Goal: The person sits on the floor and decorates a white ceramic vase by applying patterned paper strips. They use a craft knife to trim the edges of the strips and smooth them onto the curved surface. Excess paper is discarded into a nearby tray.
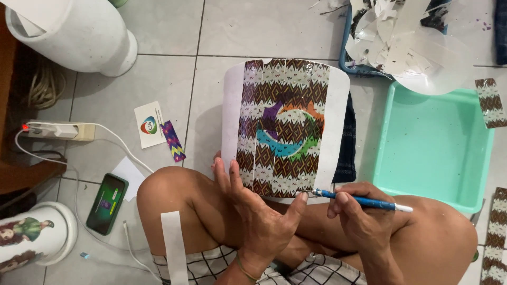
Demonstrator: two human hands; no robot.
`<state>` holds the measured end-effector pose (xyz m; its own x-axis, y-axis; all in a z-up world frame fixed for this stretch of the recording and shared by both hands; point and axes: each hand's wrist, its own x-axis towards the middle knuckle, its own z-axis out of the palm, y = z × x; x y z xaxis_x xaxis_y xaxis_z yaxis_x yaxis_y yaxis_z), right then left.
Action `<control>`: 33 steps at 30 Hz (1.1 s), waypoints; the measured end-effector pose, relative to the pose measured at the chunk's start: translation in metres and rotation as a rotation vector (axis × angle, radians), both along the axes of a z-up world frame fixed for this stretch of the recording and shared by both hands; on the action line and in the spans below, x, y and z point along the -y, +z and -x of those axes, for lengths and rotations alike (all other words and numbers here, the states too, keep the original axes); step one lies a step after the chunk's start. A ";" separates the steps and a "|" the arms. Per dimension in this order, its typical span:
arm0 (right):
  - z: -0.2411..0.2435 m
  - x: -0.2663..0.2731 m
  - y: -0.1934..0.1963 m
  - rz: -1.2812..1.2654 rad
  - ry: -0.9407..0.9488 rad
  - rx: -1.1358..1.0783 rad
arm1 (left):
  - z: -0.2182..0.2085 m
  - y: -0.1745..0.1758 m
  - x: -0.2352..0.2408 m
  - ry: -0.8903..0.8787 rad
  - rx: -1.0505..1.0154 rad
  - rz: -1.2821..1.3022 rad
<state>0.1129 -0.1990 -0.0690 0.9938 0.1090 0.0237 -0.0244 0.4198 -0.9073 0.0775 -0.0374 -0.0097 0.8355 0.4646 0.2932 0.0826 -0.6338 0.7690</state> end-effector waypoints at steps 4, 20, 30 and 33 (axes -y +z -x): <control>-0.001 -0.001 0.001 0.006 0.008 0.016 | -0.001 -0.003 0.001 0.017 0.030 -0.006; -0.002 -0.004 0.004 0.029 0.006 0.012 | -0.001 -0.005 0.000 0.014 0.032 -0.045; -0.004 -0.004 0.003 0.009 0.014 0.014 | -0.001 -0.005 0.001 0.013 0.018 -0.023; -0.003 -0.004 0.004 0.016 0.015 0.021 | -0.001 -0.006 0.001 0.013 0.012 -0.016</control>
<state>0.1164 -0.1950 -0.0651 0.9913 0.1245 0.0430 -0.0113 0.4052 -0.9142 0.0787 -0.0380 -0.0152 0.8260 0.4704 0.3106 0.0813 -0.6447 0.7601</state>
